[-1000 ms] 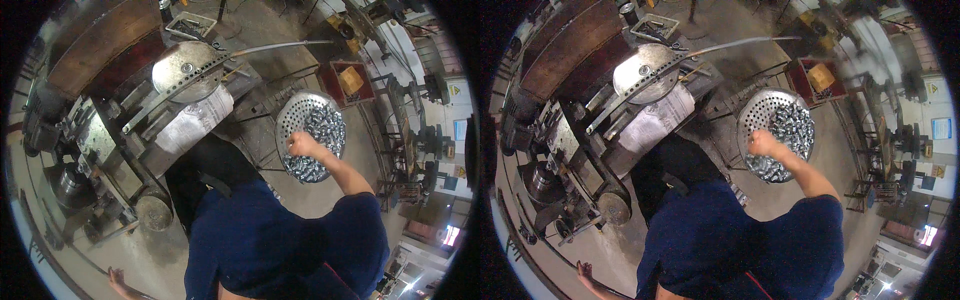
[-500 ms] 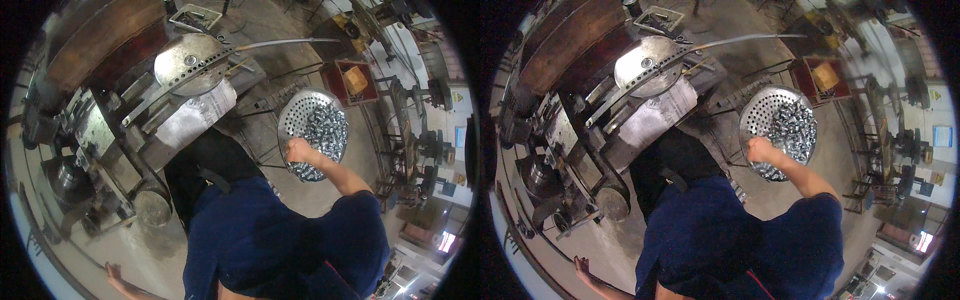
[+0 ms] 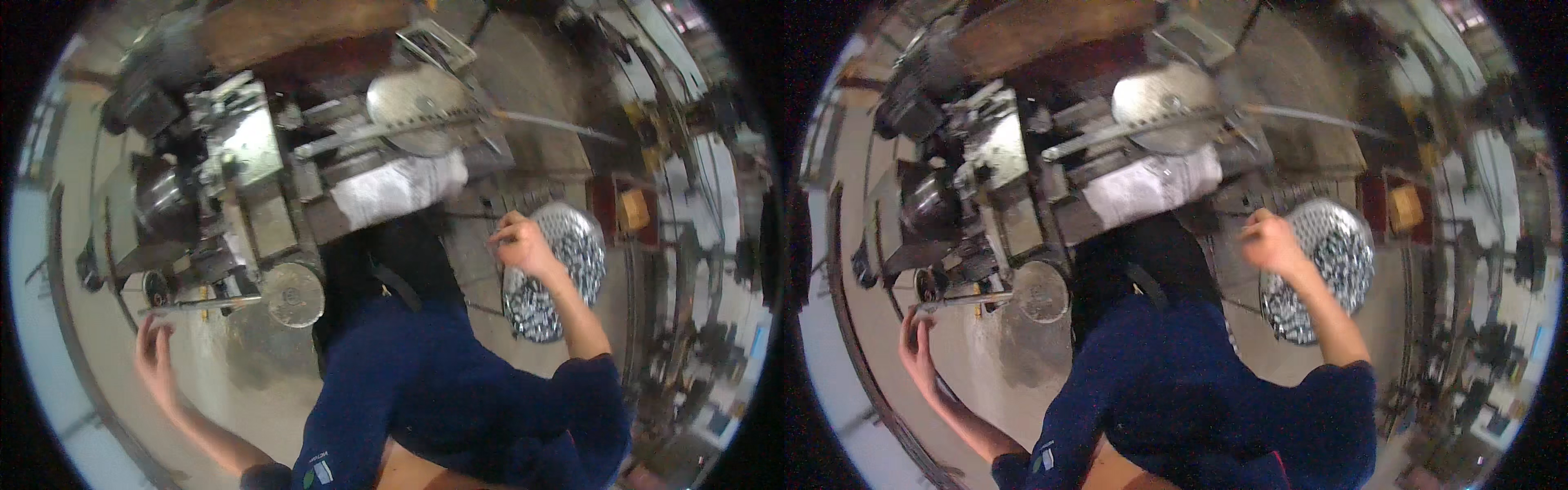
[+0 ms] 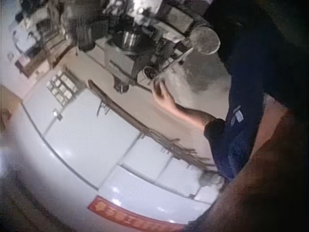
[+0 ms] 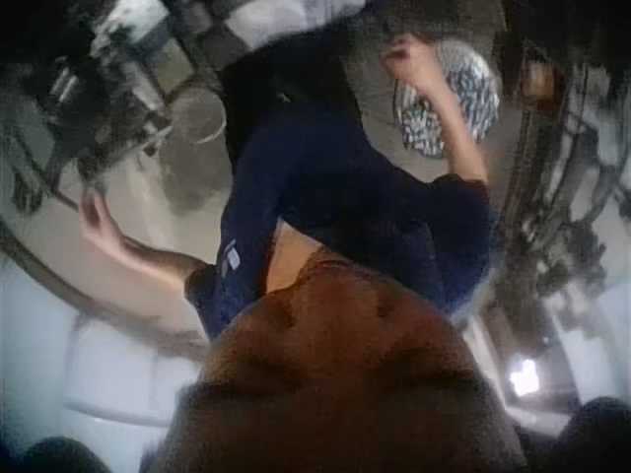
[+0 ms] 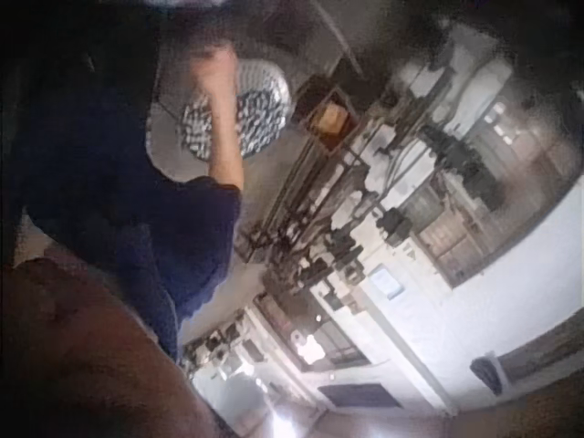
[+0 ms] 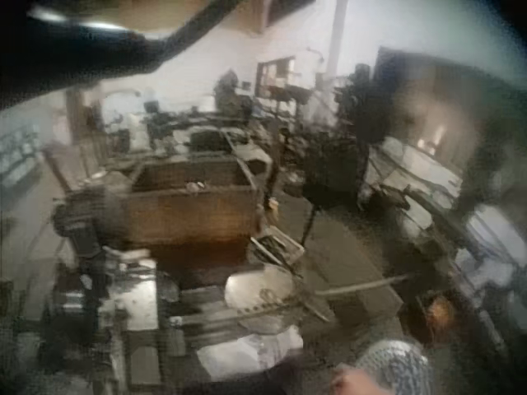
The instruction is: The person operates a manual metal press by inserting small metal pieces into the machine, pulling a lever to activate the press, and then removing the processed pieces. The person repeats this cycle continuously, placing the finished pieces into a perforated metal basket.
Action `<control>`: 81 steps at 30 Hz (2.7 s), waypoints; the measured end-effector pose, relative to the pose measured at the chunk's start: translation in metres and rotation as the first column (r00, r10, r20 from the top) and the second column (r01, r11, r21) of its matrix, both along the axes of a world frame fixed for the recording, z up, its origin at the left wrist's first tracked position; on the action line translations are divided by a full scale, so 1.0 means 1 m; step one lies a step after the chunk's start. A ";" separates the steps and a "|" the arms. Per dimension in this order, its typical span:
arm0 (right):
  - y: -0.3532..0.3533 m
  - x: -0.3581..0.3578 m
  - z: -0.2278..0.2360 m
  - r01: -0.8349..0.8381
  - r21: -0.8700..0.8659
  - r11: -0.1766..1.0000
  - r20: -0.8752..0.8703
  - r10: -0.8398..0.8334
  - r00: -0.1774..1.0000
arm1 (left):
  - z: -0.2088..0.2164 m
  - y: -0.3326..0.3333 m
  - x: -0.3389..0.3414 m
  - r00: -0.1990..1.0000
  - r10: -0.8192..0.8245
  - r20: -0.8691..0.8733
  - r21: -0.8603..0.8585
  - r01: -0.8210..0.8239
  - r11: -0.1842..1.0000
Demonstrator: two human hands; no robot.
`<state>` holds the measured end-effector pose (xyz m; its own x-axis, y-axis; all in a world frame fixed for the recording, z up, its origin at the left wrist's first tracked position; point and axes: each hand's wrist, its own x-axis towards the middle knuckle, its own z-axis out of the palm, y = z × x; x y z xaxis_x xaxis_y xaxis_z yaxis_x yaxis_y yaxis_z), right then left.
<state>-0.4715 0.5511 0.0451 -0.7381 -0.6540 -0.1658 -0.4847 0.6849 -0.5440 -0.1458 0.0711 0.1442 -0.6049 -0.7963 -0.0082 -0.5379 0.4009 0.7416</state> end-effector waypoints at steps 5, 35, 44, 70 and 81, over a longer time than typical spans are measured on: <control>-0.144 0.014 0.052 -0.411 -0.501 0.761 -0.070 0.438 0.896 | -0.015 0.064 -0.129 0.931 -0.215 -0.293 0.309 0.305 0.901; -0.359 0.030 0.099 -0.846 -0.304 0.439 -0.418 0.736 0.532 | 0.015 0.015 -0.059 0.829 -0.511 -0.226 0.129 0.546 0.828; -0.469 0.010 0.065 -0.703 0.054 0.709 -0.326 0.678 0.659 | -0.016 -0.023 0.168 0.730 0.373 0.572 -0.503 -0.047 0.863; -0.476 0.021 0.072 -0.472 -0.218 0.854 -0.218 0.428 0.877 | -0.083 -0.170 0.264 0.507 0.620 0.598 -0.711 -0.020 0.703; -0.363 -0.006 0.098 -0.556 -0.485 0.675 -0.342 0.439 0.831 | -0.224 -0.117 0.135 0.826 0.563 0.020 -0.288 -0.535 0.794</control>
<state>-0.4773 0.1877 0.1434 -0.2523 -0.8637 0.4364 -0.7935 -0.0734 -0.6041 -0.0106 -0.0457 -0.0794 -0.0722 -0.9752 0.2091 -0.7907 0.1838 0.5839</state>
